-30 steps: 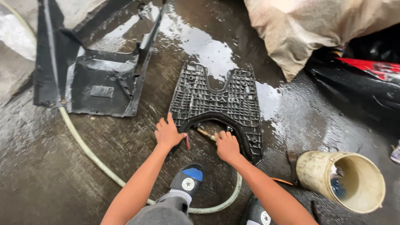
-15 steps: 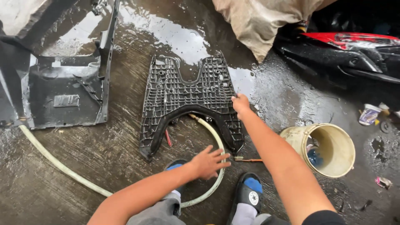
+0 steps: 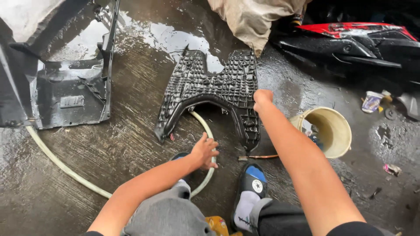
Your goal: The person rinses a black plastic car floor mat with a hose and then scrubs it with a brush. They hold the mat with one hand while scrubbing the textured surface with the other hand, focusing on cleaning the grooves.
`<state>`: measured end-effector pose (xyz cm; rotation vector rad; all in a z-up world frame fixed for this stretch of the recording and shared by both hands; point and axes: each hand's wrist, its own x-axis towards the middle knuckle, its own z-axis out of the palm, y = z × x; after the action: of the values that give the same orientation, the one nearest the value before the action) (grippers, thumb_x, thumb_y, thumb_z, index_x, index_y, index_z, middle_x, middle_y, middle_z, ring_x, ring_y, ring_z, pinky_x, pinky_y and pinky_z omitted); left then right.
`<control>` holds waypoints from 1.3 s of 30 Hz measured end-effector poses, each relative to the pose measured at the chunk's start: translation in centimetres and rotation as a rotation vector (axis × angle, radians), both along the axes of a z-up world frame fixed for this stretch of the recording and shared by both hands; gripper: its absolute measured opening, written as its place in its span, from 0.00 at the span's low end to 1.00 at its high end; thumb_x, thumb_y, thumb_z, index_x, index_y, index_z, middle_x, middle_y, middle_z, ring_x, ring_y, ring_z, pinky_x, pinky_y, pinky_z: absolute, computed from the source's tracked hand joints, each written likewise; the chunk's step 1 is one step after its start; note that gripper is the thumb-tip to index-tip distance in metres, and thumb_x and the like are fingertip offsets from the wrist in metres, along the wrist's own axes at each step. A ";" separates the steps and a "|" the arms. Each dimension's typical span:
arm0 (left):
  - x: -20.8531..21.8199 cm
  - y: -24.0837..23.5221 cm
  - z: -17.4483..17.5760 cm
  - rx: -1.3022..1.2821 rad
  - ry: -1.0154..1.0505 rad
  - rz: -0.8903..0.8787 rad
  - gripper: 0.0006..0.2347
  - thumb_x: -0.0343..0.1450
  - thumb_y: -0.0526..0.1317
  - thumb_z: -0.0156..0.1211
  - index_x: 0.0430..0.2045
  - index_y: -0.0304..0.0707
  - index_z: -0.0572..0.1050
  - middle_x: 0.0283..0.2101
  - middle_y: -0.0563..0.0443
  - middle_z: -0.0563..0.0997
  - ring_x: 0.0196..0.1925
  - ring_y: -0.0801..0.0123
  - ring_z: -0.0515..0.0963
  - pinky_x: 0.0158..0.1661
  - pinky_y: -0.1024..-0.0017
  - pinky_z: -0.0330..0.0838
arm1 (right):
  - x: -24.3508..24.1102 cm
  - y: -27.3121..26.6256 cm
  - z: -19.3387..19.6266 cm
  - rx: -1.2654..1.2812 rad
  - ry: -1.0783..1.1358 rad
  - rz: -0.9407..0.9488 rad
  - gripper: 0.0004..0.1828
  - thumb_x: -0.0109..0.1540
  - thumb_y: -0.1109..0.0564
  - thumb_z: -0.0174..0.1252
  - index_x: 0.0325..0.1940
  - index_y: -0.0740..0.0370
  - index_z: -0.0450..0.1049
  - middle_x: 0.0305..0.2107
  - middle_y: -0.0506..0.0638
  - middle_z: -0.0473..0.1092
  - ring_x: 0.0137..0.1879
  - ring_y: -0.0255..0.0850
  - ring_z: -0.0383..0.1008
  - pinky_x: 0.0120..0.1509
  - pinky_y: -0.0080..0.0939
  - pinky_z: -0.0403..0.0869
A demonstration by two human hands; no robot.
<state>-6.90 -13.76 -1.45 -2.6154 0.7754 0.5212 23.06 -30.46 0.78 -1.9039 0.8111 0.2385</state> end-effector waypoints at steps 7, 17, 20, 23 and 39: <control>0.9 4.5 1.2 0.092 0.113 0.326 0.34 0.71 0.71 0.16 0.59 0.66 0.70 0.66 0.57 0.70 0.66 0.57 0.63 0.63 0.39 0.44 | -3.3 -3.2 -1.8 0.340 -0.113 -0.347 0.16 0.63 0.66 0.47 0.55 0.74 0.71 0.48 0.61 0.74 0.45 0.46 0.80 0.40 0.42 0.82; -2.4 13.2 6.4 0.124 0.322 0.938 0.39 0.74 0.65 0.06 0.47 0.50 0.79 0.63 0.51 0.76 0.74 0.53 0.58 0.64 0.48 0.44 | -10.9 -2.2 -11.0 0.578 0.122 -0.561 0.14 0.63 0.61 0.46 0.50 0.67 0.70 0.48 0.59 0.73 0.44 0.49 0.76 0.39 0.51 0.74; -2.0 16.6 4.3 0.157 0.338 1.031 0.37 0.75 0.64 0.10 0.36 0.52 0.80 0.59 0.51 0.78 0.74 0.53 0.58 0.65 0.47 0.41 | -10.1 -1.1 -14.8 0.455 0.138 -0.396 0.24 0.58 0.59 0.56 0.57 0.70 0.68 0.53 0.64 0.68 0.55 0.59 0.70 0.47 0.69 0.71; -0.7 17.8 5.5 0.148 0.365 1.024 0.29 0.76 0.64 0.25 0.39 0.49 0.79 0.60 0.49 0.77 0.74 0.51 0.58 0.67 0.44 0.40 | -10.6 -4.6 -16.2 0.128 0.131 0.152 0.28 0.59 0.50 0.62 0.56 0.73 0.72 0.47 0.64 0.69 0.50 0.58 0.72 0.48 0.70 0.73; 5.0 5.4 3.1 -0.563 0.423 0.778 0.51 0.59 0.58 0.76 0.70 0.33 0.48 0.63 0.30 0.66 0.66 0.36 0.68 0.59 0.44 0.71 | -15.9 -14.5 1.7 -0.466 0.214 1.606 0.16 0.63 0.58 0.56 0.55 0.62 0.76 0.43 0.62 0.78 0.51 0.59 0.80 0.56 0.56 0.80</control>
<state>-1.89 -8.32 1.63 -3.3517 -0.0736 1.2468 7.21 -44.93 2.49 -2.5827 -0.8096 1.2937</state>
